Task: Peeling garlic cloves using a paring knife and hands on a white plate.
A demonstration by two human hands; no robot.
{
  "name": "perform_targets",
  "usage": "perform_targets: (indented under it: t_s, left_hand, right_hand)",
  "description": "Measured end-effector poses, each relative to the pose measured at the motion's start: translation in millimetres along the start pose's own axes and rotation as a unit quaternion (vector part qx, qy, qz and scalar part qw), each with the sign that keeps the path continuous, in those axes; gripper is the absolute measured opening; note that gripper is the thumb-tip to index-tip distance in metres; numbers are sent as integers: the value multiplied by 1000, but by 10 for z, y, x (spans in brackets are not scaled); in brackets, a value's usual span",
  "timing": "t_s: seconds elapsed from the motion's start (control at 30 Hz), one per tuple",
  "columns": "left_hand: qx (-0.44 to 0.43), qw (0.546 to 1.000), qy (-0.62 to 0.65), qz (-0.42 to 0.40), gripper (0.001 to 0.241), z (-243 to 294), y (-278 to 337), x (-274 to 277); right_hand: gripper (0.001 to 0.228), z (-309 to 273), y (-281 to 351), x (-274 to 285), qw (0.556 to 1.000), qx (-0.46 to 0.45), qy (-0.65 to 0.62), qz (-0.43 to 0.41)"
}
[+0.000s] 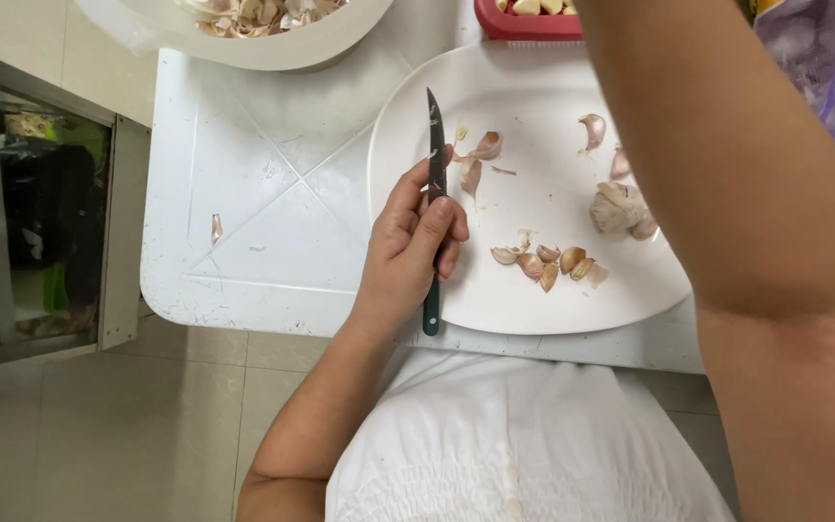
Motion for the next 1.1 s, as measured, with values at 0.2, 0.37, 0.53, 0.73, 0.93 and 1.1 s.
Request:
perform_targets:
  t_s: [0.2,0.37,0.53,0.73,0.93,1.1]
  left_hand:
    - [-4,1000,-11,4,48,-42,25,19]
    - [8,1000,2,-10,49,-27,-9,18]
    - [27,999,-2,-26,48,9,-26,0]
    - [73,997,-28,-9,46,38,-54,-60]
    - [67,990,-110,-53,39,-71,-175,-228]
    - [-17,975,-207,-76,19,70,-397,-606]
  right_hand:
    - [29,-65,-46,-15,990,44,126,-46]
    - [13,222,450,-162,970,58,191,-138]
    - [23,476,1392,-435,888,-238,199,-340]
    - [18,803,1763,-720,956,-209,83,-188]
    - [20,734,1744,-640,988,-45,-143,-44]
    - [25,859,1490,-687,928,0,-359,97]
Point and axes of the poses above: each hand's wrist, its own y-axis away from the middle knuckle, its own x-axis out of the back of the hand, z = x × y, the point moved 3 cm from there along -y, towards the middle knuckle, and after that the axes turned 14 degrees about -z, right-handed, at the moved point
